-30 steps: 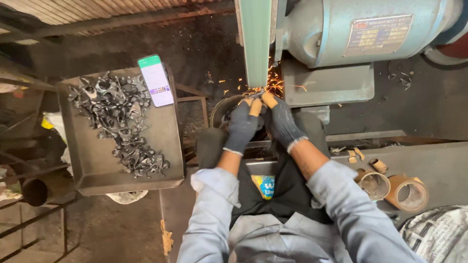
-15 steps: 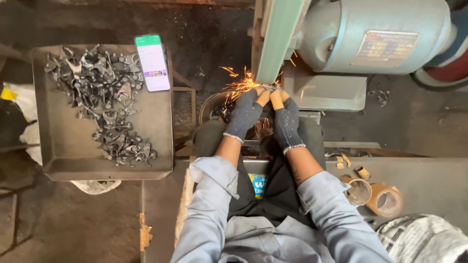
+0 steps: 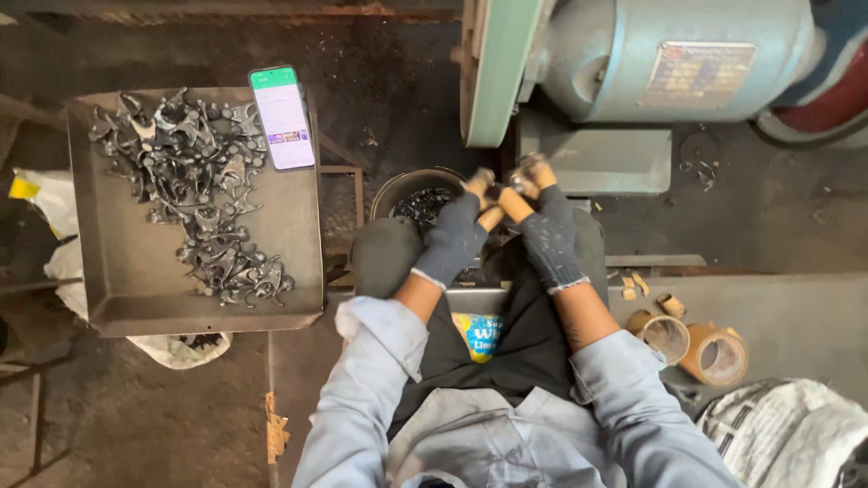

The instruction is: The person sits cross-legged on the floor and uses a bench grinder to smooth small metal parts. They pick up parts from a metal tray, press them against the spinning wheel to create sparks, and then place the finished pieces into a bucket. A smartphone is visible on the tray during the process.

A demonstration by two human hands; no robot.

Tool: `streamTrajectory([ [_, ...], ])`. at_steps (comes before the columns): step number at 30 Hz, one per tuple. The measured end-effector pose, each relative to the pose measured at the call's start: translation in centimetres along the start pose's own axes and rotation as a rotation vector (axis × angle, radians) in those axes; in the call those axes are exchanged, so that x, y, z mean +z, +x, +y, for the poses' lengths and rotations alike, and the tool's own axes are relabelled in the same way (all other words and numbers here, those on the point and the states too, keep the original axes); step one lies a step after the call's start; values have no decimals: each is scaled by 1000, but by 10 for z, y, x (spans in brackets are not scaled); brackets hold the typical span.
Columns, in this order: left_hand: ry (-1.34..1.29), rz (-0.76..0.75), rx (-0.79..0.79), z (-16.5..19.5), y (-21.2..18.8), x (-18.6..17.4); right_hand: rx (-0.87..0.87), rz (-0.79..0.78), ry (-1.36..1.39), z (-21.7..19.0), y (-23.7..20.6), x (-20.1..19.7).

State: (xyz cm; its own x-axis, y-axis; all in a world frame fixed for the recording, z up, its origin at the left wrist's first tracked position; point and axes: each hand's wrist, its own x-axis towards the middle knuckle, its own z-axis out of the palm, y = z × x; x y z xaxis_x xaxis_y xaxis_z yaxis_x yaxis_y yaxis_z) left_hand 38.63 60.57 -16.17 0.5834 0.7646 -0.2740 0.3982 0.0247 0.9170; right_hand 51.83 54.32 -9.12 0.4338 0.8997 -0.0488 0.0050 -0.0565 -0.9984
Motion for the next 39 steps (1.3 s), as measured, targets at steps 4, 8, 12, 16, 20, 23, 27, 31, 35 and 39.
streamTrajectory([
  [4,219,208,174,0,-22,3,16,46,-212,3,-13,4],
  [8,33,174,297,-7,-2,-11,21,61,-123,10,-1,8],
  [12,111,244,124,-20,26,-28,329,-167,84,24,37,26],
  [16,108,346,-41,-36,43,-23,305,-147,-104,38,60,47],
  [20,-4,380,-5,-39,55,0,169,-65,-473,44,62,33],
  [23,65,346,-61,-35,52,4,63,-44,-481,54,59,24],
  [27,247,319,-164,-22,43,-13,544,45,516,74,54,48],
  [31,257,411,-36,-4,45,-24,548,137,1087,75,55,69],
  [35,-439,299,253,-1,27,-20,471,-168,902,54,36,37],
  [39,-705,310,162,0,0,4,297,-46,389,47,24,17],
])
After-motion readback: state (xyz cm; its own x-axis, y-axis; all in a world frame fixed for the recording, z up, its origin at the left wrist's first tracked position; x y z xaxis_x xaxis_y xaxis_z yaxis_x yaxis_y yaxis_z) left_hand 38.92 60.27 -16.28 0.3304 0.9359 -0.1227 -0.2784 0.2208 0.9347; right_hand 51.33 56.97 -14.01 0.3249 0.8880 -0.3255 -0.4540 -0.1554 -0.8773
